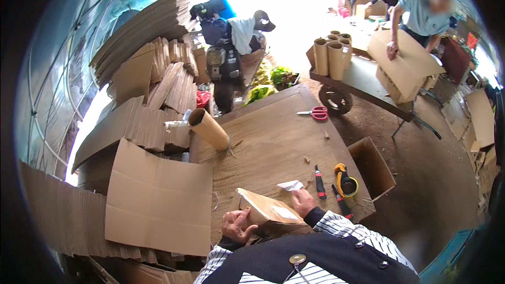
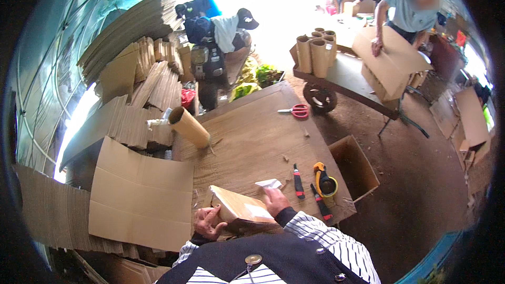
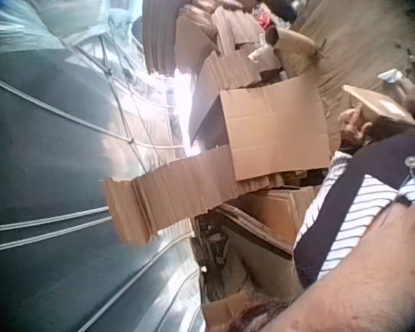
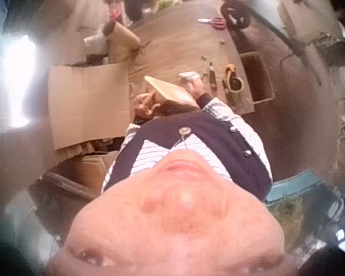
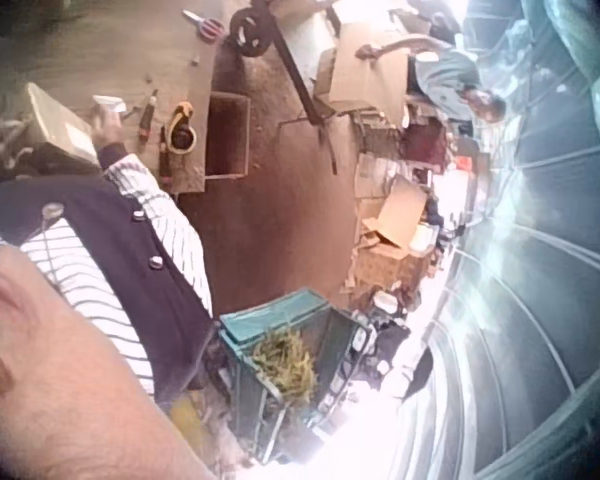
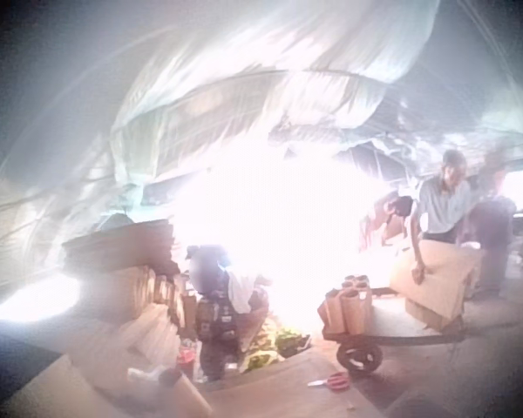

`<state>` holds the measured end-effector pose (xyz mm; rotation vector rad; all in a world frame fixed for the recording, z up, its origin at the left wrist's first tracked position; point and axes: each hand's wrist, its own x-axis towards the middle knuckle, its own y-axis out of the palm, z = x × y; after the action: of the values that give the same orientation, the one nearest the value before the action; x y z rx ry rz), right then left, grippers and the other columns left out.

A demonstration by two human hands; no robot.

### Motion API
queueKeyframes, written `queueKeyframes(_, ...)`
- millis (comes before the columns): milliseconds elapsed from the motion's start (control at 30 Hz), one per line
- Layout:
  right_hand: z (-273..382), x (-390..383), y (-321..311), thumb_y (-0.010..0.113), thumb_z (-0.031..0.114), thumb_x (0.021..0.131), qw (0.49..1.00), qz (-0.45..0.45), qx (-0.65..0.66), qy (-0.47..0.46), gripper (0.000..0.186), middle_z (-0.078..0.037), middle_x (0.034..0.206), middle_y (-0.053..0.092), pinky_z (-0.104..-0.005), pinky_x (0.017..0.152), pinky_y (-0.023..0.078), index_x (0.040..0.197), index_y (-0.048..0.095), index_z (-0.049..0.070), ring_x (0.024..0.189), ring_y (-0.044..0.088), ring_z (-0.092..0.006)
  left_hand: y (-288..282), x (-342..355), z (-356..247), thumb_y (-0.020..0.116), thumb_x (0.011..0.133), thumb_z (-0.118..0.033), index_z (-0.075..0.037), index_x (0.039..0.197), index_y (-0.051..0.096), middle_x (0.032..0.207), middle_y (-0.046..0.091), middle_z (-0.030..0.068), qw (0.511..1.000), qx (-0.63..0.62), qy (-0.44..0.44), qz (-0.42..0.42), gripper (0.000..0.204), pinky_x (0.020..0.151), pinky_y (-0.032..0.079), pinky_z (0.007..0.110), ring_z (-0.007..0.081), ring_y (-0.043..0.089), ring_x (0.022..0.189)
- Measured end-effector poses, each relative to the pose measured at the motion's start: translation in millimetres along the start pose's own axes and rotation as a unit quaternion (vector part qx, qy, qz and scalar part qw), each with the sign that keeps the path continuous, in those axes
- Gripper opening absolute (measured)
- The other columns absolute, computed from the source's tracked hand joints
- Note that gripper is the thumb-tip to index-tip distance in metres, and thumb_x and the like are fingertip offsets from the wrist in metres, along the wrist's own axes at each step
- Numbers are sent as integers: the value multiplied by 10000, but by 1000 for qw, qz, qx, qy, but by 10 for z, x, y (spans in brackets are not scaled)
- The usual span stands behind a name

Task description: The person tapes a small cardboard box closed, applies a shipping label, and sets it aside. Then they cut a larger sheet of cardboard with a utility knife and place a cylindrical bundle inside, folding and taping it shut.

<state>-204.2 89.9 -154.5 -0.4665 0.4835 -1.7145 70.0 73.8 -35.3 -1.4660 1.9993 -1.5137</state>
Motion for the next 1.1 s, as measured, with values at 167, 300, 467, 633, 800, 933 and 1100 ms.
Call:
queueKeyframes(167, 1396, -28, -436, 677, 248, 799, 947, -16, -26, -319, 374, -103, 956, 633, -372, 797, 510, 1129, 601, 88, 892, 626, -277, -41, 190, -152, 710, 797, -338, -40, 1142, 633, 960, 653, 117, 985, -57, 160, 34, 462, 755, 503, 399, 285, 634, 843)
queueKeyframes(300, 1564, -277, -400, 660, 374, 792, 903, 44, -198, -379, 492, -69, 1096, 597, -434, 945, 429, 1192, 564, 105, 1039, 582, -232, 86, 98, 0, 681, 816, -158, -26, 1039, 638, 967, 662, 144, 976, -132, 172, 7, 263, 767, 534, 399, 317, 652, 885)
queueKeyframes(467, 1733, -520, -266, 641, 366, 750, 879, 76, -298, -365, 557, -98, 1225, 513, -504, 1026, 338, 1218, 534, 83, 1218, 445, -266, -149, -83, 146, 658, 821, -90, -37, 977, 656, 1002, 658, 155, 961, -238, 140, -32, 165, 771, 559, 368, 309, 663, 914)
queueKeyframes(633, 1817, -547, -96, 581, 265, 759, 856, 34, -394, -334, 469, -83, 1128, 518, -489, 1006, 343, 1181, 541, 66, 1173, 442, -257, -92, -74, 311, 628, 903, -168, 5, 996, 635, 1048, 632, 174, 935, -341, 93, -46, 196, 772, 535, 355, 257, 642, 895)
queueKeyframes(800, 1836, -589, 185, 539, 290, 812, 862, -13, -436, -261, 405, -3, 844, 592, -356, 814, 383, 1172, 571, 105, 971, 508, -200, -8, -67, 312, 569, 933, -90, 19, 1029, 618, 1069, 615, 146, 881, -472, -13, 0, 154, 789, 524, 325, 212, 616, 898)
queueKeyframes(933, 1719, -640, 149, 534, 285, 820, 870, -24, -443, -216, 369, 43, 856, 621, -365, 806, 371, 1150, 610, 137, 939, 515, -165, 78, -71, 508, 523, 964, -92, 38, 1045, 607, 1114, 608, 132, 838, -535, -97, 48, 174, 762, 507, 281, 160, 606, 826)
queueKeyframes(1100, 1539, -1071, -29, 558, 283, 813, 883, -102, -415, -194, 342, 80, 760, 592, -428, 885, 368, 1141, 620, 207, 926, 525, -156, 247, 86, 442, 529, 961, -87, 32, 1033, 613, 1096, 612, 123, 821, -536, -102, 169, 162, 760, 499, 274, 148, 599, 794)
